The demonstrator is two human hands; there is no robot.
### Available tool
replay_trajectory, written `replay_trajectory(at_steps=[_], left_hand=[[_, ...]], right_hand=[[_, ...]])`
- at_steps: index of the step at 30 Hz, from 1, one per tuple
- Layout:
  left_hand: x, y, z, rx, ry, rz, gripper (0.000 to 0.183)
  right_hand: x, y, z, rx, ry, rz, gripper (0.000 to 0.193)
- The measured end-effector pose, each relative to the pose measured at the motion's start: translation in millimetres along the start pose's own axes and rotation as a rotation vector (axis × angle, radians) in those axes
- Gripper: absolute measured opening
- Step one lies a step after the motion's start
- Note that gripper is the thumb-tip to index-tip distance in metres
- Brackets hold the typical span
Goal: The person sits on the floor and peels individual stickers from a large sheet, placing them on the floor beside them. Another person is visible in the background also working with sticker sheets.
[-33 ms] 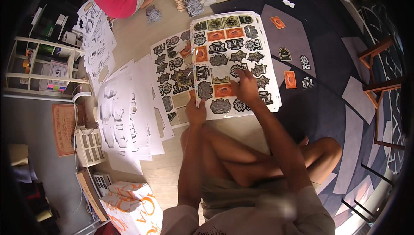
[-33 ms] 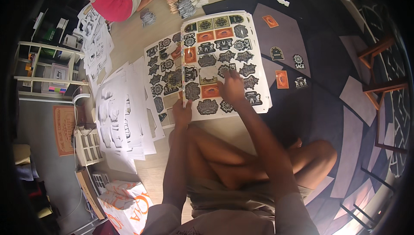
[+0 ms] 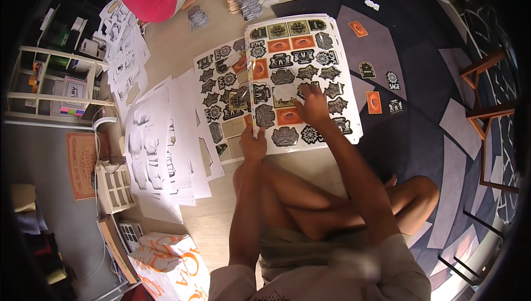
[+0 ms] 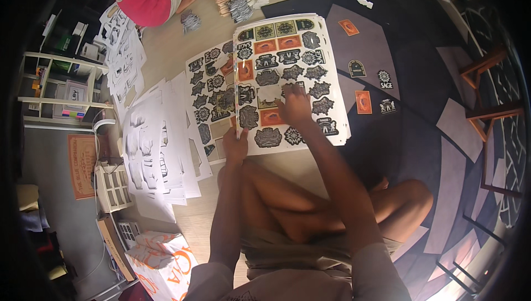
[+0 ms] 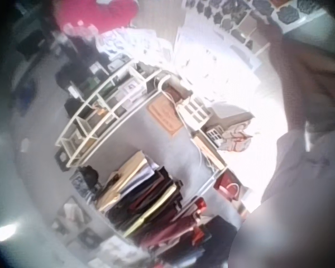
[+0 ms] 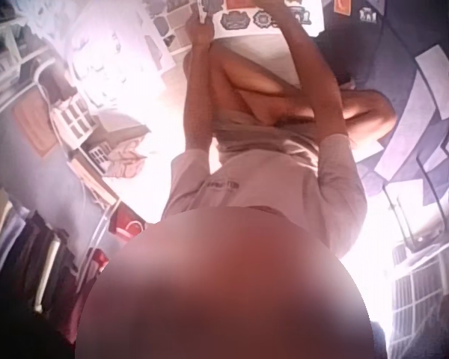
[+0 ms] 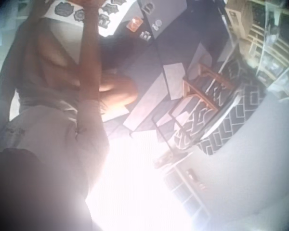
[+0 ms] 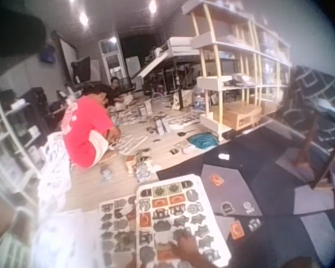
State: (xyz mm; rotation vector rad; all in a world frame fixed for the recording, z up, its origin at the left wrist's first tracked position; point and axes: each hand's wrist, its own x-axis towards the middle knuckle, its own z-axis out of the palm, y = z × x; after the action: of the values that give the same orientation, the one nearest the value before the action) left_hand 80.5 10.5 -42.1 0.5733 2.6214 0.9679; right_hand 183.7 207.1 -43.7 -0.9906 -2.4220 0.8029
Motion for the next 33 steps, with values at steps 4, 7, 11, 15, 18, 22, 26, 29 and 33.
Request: replay_trajectory(at_steps=[4, 7, 11, 15, 18, 22, 26, 29, 33], left_hand=[[5, -2, 5, -0.121, 0.03, 0.035, 0.033], [7, -5, 6, -0.138, -0.027, -0.021, 0.031], [7, -4, 6, -0.165, -0.026, -0.023, 0.037], [7, -1, 5, -0.129, -0.021, -0.035, 0.043], [7, -3, 8, -0.136, -0.044, -0.056, 0.043], [8, -11, 12, -0.056, 0.085, 0.061, 0.029], [11, -17, 15, -0.071, 0.064, 0.103, 0.023], [13, -19, 11, -0.102, 0.0, 0.034, 0.022], [14, -20, 11, -0.07, 0.008, 0.033, 0.024]], right_hand=[[48, 3, 23, -0.239, -0.133, 0.061, 0.047], [54, 7, 19, -0.097, -0.257, 0.14, 0.045], [30, -13, -12, 0.414, -0.099, 0.131, 0.025], [-22, -36, -68, 0.295, 0.15, -0.427, 0.026], [-46, -45, -94, 0.436, 0.201, -0.415, 0.032], [-69, -42, -111, 0.571, 0.151, -0.301, 0.033], [-102, -8, -133, 0.743, 0.096, -0.082, 0.028], [-117, 35, -154, 0.811, 0.099, 0.213, 0.023], [-126, 101, -192, 0.791, 0.243, 0.564, 0.019]])
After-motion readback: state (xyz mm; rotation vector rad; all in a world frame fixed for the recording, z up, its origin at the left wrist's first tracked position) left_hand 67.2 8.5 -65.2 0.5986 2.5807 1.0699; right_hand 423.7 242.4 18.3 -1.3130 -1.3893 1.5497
